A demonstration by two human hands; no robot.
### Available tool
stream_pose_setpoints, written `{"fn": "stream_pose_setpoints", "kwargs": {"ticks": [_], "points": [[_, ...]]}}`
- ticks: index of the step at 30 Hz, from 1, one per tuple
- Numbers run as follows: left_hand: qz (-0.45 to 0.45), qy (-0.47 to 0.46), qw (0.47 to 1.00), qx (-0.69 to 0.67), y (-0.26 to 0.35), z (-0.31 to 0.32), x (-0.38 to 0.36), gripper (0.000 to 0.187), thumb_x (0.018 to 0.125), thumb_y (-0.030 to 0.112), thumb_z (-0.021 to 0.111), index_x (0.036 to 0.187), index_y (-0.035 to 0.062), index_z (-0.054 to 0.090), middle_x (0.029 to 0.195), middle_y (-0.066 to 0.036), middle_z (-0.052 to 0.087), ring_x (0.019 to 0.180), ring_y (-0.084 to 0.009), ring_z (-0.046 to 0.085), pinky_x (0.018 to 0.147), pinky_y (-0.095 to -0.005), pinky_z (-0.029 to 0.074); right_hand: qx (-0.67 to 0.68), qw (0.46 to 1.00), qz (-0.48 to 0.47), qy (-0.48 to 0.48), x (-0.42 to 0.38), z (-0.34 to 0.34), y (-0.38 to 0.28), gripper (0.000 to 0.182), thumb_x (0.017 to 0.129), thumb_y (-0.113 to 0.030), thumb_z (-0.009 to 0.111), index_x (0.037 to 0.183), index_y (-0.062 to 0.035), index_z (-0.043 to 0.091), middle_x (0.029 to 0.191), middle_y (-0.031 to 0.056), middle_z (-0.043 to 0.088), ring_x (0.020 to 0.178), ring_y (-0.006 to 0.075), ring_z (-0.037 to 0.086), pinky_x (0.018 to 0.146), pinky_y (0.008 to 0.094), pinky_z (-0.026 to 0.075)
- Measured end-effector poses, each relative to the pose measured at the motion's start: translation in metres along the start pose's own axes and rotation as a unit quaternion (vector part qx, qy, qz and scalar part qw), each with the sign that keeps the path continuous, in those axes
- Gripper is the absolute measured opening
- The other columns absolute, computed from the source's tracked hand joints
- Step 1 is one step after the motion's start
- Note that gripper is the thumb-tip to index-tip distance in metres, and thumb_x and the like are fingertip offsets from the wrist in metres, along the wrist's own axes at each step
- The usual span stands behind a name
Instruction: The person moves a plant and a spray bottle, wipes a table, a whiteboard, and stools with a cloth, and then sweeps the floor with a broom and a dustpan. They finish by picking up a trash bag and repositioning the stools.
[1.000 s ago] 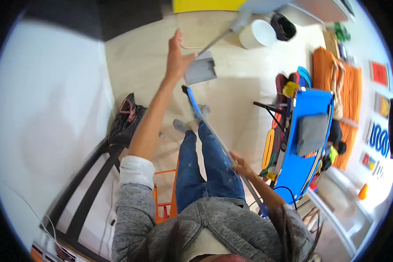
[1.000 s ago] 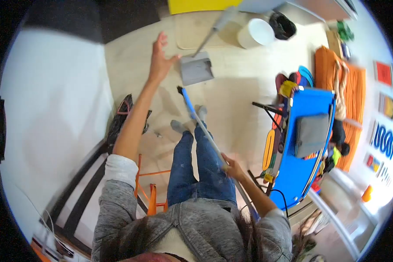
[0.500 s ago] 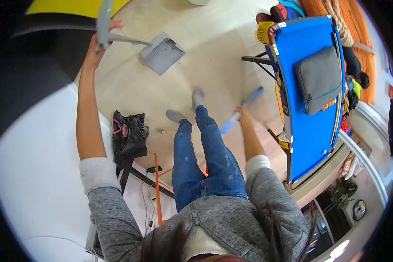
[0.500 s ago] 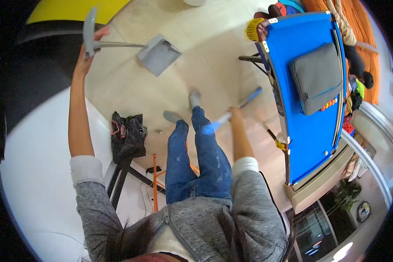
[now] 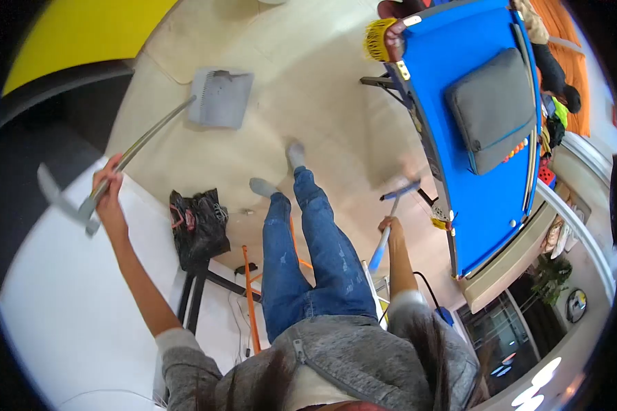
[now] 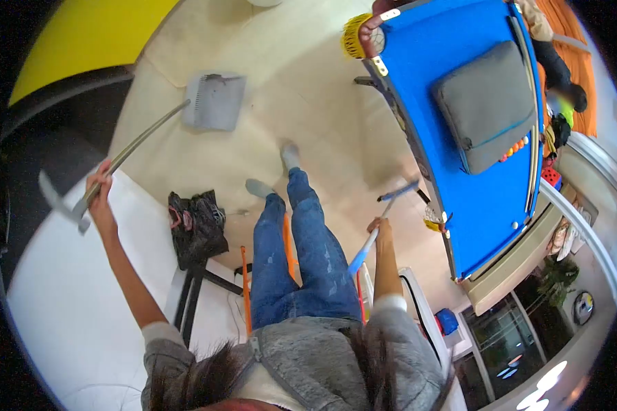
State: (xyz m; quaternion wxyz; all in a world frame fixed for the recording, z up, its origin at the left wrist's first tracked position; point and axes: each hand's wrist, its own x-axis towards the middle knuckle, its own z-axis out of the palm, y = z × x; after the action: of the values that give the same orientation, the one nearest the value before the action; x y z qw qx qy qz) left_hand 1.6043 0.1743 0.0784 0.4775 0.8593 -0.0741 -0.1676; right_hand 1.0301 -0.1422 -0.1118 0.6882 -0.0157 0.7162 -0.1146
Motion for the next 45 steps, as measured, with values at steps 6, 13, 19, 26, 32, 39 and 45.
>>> {"fn": "stream_pose_setpoints", "kwargs": {"ticks": [6,13,19,26,32,39,45], "points": [[-0.045,0.135,0.989,0.024,0.012,-0.013,-0.096,0.006,0.082,0.003,0.046,0.080,0.0049,0.041,0.106,-0.020,0.051,0.103,-0.0268,0.048,0.088,-0.0331,0.040,-0.027,1.000,-0.008,0.004,0.255,-0.078,-0.122,0.015,0.073,-0.014,0.045,0.059,-0.0129,0.040,0.049,-0.0003,0.035,0.044,0.0138,0.036,0.040,0.0277,0.032],[-0.114,0.253,0.961,-0.002,0.007,-0.026,-0.158,0.006,0.082,0.003,0.044,0.082,0.0062,0.039,0.106,-0.020,0.051,0.103,-0.0296,0.048,0.083,-0.0354,0.044,-0.161,0.973,-0.089,-0.138,0.089,0.179,-0.117,0.012,0.068,-0.002,0.045,0.058,-0.0057,0.039,0.055,0.0019,0.037,0.049,0.0112,0.037,0.044,0.0211,0.032],[-0.131,0.274,0.953,0.001,-0.028,-0.040,-0.192,0.006,0.081,0.003,0.046,0.081,0.0057,0.040,0.108,-0.021,0.050,0.102,-0.0313,0.049,0.084,-0.0358,0.044,-0.298,0.932,-0.116,-0.170,0.110,0.244,-0.119,0.009,0.065,-0.003,0.045,0.057,-0.0040,0.040,0.056,0.0066,0.040,0.045,0.0173,0.039,0.042,0.0285,0.034],[-0.141,0.284,0.948,-0.022,-0.055,-0.052,-0.230,0.007,0.080,0.002,0.047,0.081,0.0046,0.041,0.108,-0.022,0.049,0.103,-0.0290,0.048,0.085,-0.0333,0.043,-0.748,0.512,-0.408,-0.105,0.139,0.182,-0.027,0.018,0.064,-0.007,0.052,0.081,-0.0125,0.049,0.055,0.0019,0.049,0.052,0.0169,0.049,0.052,0.0285,0.042],[-0.148,0.312,0.938,-0.043,-0.050,-0.071,-0.248,0.013,0.077,0.002,0.053,0.078,0.0044,0.040,0.104,-0.022,0.052,0.100,-0.0262,0.049,0.082,-0.0294,0.041,-0.507,0.857,-0.074,-0.062,-0.056,0.119,-0.013,0.064,0.074,-0.003,0.046,0.131,-0.0129,0.019,0.047,-0.0024,0.032,0.033,0.0103,0.035,0.031,0.0244,0.032],[-0.175,0.325,0.928,-0.049,-0.048,-0.082,-0.269,0.012,0.078,-0.001,0.051,0.079,0.0046,0.040,0.106,-0.023,0.051,0.101,-0.0257,0.048,0.084,-0.0310,0.037,-0.238,0.940,-0.047,-0.241,0.059,0.133,0.058,0.010,0.075,-0.007,0.053,0.083,-0.0114,0.048,0.062,0.0039,0.046,0.052,0.0166,0.048,0.045,0.0279,0.040],[-0.171,0.306,0.935,-0.051,-0.047,-0.082,-0.272,0.011,0.079,0.001,0.051,0.081,0.0041,0.040,0.108,-0.023,0.050,0.103,-0.0252,0.046,0.089,-0.0327,0.033,-0.399,0.892,-0.135,-0.164,-0.046,0.272,0.190,0.003,0.075,-0.012,0.054,0.074,-0.0099,0.052,0.058,0.0062,0.047,0.044,0.0190,0.043,0.038,0.0331,0.034]]}}
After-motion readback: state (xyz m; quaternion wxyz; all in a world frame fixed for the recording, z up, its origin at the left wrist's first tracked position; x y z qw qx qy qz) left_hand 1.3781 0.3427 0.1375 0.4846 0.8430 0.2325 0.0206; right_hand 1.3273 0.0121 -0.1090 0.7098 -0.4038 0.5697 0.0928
